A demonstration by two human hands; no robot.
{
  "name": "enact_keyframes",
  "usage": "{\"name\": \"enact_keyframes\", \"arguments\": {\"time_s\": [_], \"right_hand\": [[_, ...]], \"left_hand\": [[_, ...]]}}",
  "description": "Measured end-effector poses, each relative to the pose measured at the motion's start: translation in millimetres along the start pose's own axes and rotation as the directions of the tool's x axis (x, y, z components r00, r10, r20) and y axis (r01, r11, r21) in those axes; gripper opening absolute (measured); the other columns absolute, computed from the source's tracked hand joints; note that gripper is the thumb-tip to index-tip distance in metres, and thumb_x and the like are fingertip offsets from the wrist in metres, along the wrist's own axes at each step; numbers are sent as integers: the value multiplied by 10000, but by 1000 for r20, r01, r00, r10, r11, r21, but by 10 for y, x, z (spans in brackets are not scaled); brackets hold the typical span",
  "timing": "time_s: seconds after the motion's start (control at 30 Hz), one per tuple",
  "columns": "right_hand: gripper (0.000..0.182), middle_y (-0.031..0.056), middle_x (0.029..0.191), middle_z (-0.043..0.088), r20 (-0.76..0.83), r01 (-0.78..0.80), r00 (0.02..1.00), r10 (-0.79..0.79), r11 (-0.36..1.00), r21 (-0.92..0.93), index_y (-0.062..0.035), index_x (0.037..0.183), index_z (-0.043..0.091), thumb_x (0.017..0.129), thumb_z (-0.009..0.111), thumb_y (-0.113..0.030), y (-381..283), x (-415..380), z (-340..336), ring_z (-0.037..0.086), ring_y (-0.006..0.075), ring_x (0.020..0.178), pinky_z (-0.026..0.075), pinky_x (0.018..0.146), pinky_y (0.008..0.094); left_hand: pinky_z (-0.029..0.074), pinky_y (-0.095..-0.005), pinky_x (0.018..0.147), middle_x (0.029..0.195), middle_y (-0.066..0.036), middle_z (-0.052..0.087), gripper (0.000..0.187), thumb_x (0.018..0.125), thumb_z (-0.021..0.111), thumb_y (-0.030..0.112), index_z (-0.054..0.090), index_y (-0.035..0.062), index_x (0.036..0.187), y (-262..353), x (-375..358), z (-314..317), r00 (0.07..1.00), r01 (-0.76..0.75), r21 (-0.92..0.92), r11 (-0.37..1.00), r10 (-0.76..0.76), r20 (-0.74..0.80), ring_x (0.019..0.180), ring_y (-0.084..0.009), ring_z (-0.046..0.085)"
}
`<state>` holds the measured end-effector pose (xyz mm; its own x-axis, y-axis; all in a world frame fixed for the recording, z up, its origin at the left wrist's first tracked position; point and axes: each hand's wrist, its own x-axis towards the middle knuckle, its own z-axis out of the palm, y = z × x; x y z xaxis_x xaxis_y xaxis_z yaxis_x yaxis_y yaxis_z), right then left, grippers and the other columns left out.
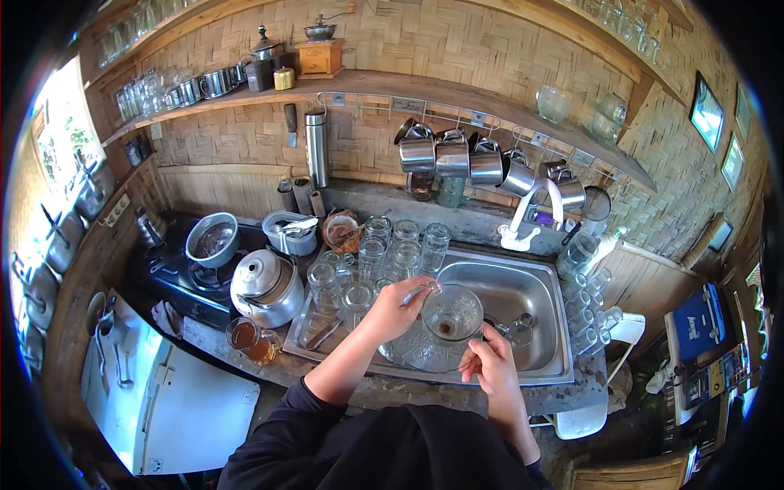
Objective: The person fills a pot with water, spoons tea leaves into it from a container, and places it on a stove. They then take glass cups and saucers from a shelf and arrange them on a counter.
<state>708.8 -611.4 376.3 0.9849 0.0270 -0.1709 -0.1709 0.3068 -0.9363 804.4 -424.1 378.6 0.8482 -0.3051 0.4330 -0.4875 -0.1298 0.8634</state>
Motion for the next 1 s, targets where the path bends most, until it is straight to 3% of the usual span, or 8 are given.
{"name": "enact_keyframes", "arguments": {"time_s": [0.27,0.47,0.53,0.77,0.83,0.87,0.93,1.0], "right_hand": [[341,128,575,579,16,18,1000,-18,1000,-17,26,1173,456,838,413,-23,-37,12,-40,526,166,391,445,361,254],[430,140,595,581,43,13,999,-12,1000,-24,25,1279,354,862,432,-47,-41,1,-67,554,183,432,474,400,265],[423,142,593,583,28,17,999,-16,999,-41,28,1276,357,864,427,-43,-63,-37,-35,557,181,434,473,400,260],[413,141,590,582,-61,34,998,-34,999,-10,26,1273,360,868,413,-35,-1,-192,25,562,182,436,469,398,251],[415,140,588,580,-75,69,995,-64,996,61,26,1278,351,870,404,-29,79,-253,19,563,182,438,467,396,246],[422,139,588,579,-105,68,993,-59,994,82,22,1287,340,871,398,-25,97,-299,28,557,181,433,463,398,246],[421,145,576,573,-161,84,984,-72,994,72,28,1276,352,861,397,-28,121,-399,46,535,183,406,448,386,250],[430,138,590,579,-146,73,987,-61,994,79,11,1298,331,876,394,-33,146,-551,-48,547,181,428,456,408,245]], "left_hand": [[463,-280,564,807,-133,620,210,884,506,91,561,34,1079,-31,33,-23,1000,9,32,999,-10,21,520,-143,554],[467,-276,716,890,-162,632,216,878,488,39,559,30,1082,-10,55,-42,999,-21,1,1000,21,44,787,-196,632],[442,-272,813,961,-160,631,233,867,478,-11,557,24,1083,-18,61,-37,993,79,-150,986,-64,103,946,-205,604],[432,-276,852,995,-136,621,267,859,468,-48,542,17,1108,-128,60,0,976,81,-202,976,-36,215,960,-186,590],[398,-252,878,1047,-83,584,275,897,466,51,502,-17,1161,-96,31,45,981,128,-395,910,-57,187,990,-125,525],[398,-252,878,1047,-83,584,275,897,466,51,502,-17,1161,-75,20,42,976,129,-406,905,-45,211,990,-125,525],[471,-255,667,957,-87,595,320,907,450,95,457,11,1216,-37,-6,12,909,278,-173,945,-200,366,808,-129,595],[459,-243,598,938,-79,588,334,916,432,133,445,13,1227,-44,-52,43,842,379,-212,901,-241,483,744,-112,587]]}}
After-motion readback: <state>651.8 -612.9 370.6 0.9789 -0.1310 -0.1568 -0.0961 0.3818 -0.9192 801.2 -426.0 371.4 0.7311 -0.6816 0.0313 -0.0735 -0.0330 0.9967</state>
